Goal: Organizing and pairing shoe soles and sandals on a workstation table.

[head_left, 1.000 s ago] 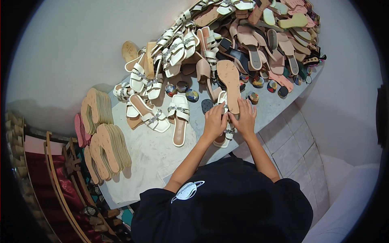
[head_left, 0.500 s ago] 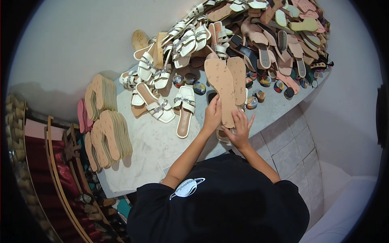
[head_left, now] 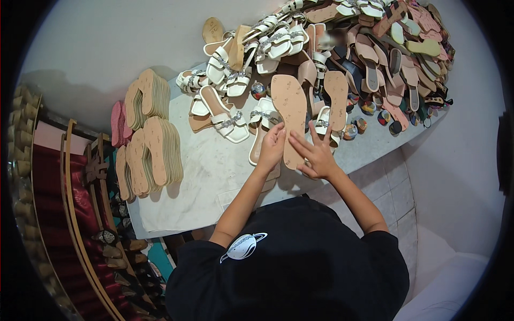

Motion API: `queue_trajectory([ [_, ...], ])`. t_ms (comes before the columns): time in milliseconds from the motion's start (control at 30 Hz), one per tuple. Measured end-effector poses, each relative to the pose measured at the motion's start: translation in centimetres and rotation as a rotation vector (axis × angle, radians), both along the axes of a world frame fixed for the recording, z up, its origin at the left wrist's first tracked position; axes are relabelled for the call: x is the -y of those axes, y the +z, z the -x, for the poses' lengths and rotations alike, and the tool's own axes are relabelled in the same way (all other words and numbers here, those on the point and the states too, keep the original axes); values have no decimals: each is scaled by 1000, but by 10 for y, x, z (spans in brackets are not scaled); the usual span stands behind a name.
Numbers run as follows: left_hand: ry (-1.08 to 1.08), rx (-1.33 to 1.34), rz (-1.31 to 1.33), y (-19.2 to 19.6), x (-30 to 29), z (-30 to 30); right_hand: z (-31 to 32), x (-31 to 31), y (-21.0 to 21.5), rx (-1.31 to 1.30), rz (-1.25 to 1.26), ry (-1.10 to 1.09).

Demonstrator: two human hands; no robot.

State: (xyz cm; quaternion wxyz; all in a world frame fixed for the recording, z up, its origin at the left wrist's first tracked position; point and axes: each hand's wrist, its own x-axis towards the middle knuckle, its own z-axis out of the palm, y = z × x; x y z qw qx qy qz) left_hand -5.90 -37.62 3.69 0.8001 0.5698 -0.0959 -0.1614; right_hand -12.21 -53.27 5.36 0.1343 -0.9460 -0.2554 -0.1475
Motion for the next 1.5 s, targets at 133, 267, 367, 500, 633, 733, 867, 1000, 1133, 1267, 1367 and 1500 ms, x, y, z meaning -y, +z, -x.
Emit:
queue_trajectory([
  [133, 52, -61, 75, -3, -12, -5, 27, -10, -12, -122, -9, 273],
  [267, 24, -23, 7, 1, -24, -3, 34, -8, 0, -290, -364, 543],
  [367, -65, 40, -60, 3, -30, 6, 5, -1, 24, -110, -443, 431],
  [500, -193, 70, -94, 5, -30, 15, -63, 20, 47, 21, -312, 181],
  [633, -270, 70, -125, 15, -31, 24, -107, 25, 57, 137, 41, 4],
  [733, -221, 106, -108, 7, -34, 26, -106, 9, 48, 172, 206, 5],
  [867, -45, 45, -131, -3, -49, 26, -59, -28, 21, -28, 98, 140],
  [1000, 76, 19, -45, -10, -74, 22, 4, -61, -19, -144, -111, 244],
  [1133, 186, -41, -64, -5, -100, 22, 35, -79, -22, -192, -210, 538],
  [1267, 243, 4, -53, 3, -122, 22, 25, -103, -4, -190, -586, 540],
  [1367, 315, 65, -36, 5, -137, 24, 4, -133, 3, -70, -585, 262],
  [1500, 415, 121, -127, 9, -167, 32, -18, -173, 0, -116, -586, 35],
])
